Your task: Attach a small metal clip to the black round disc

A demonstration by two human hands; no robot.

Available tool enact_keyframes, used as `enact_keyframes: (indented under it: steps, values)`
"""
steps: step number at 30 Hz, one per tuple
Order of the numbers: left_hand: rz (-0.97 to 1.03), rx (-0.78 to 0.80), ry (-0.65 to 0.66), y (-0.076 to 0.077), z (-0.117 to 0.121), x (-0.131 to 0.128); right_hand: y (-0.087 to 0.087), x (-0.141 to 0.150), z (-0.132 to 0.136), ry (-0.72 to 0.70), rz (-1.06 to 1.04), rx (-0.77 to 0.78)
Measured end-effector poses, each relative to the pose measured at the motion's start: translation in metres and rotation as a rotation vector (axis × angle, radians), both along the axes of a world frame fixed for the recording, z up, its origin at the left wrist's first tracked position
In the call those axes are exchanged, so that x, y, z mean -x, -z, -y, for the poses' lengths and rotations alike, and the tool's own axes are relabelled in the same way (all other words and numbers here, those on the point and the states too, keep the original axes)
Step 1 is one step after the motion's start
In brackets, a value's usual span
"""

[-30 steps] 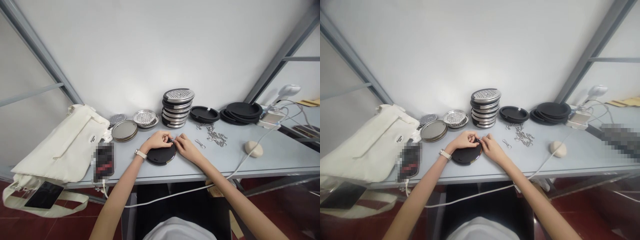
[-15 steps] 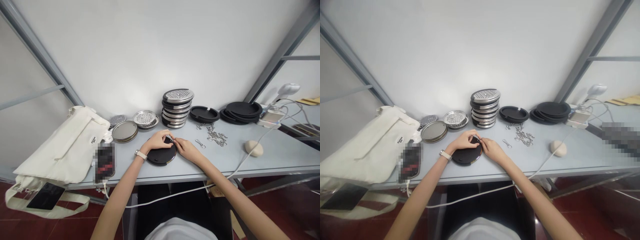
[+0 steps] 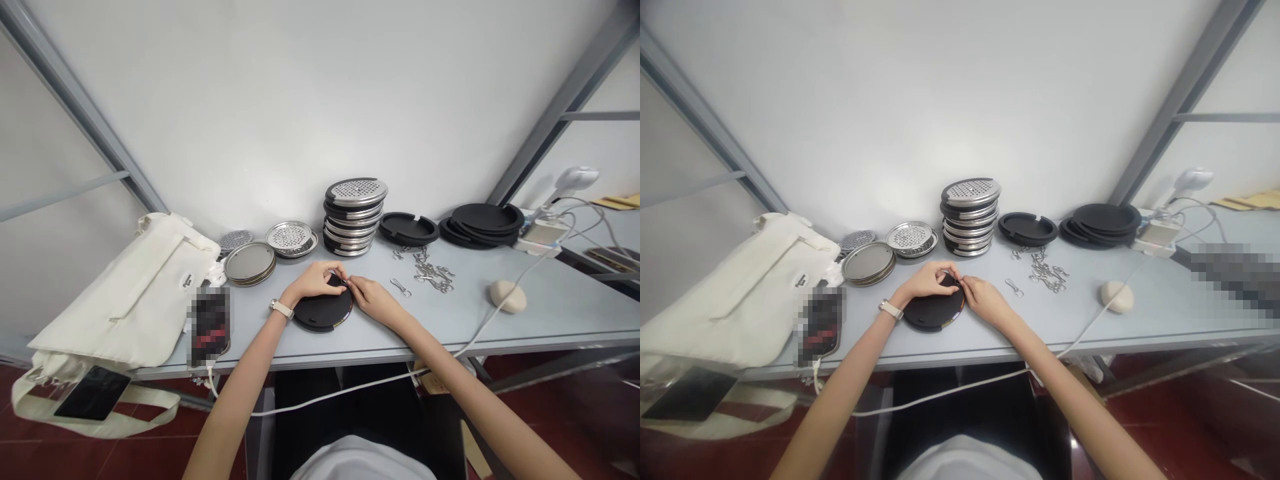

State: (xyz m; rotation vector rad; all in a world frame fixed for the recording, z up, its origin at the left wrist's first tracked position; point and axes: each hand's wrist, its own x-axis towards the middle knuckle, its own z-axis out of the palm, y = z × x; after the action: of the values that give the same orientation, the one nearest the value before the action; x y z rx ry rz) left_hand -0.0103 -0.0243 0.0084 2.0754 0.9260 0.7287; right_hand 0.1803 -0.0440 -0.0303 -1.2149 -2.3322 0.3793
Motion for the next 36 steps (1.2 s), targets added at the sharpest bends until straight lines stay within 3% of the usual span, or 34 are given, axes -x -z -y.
enact_keyframes:
  steps: [36]
  values:
    - [0.046, 0.055, 0.041, 0.0002, -0.0008, 0.0009, 0.0011, -0.0027, 0.0018, 0.020, 0.092, -0.038]
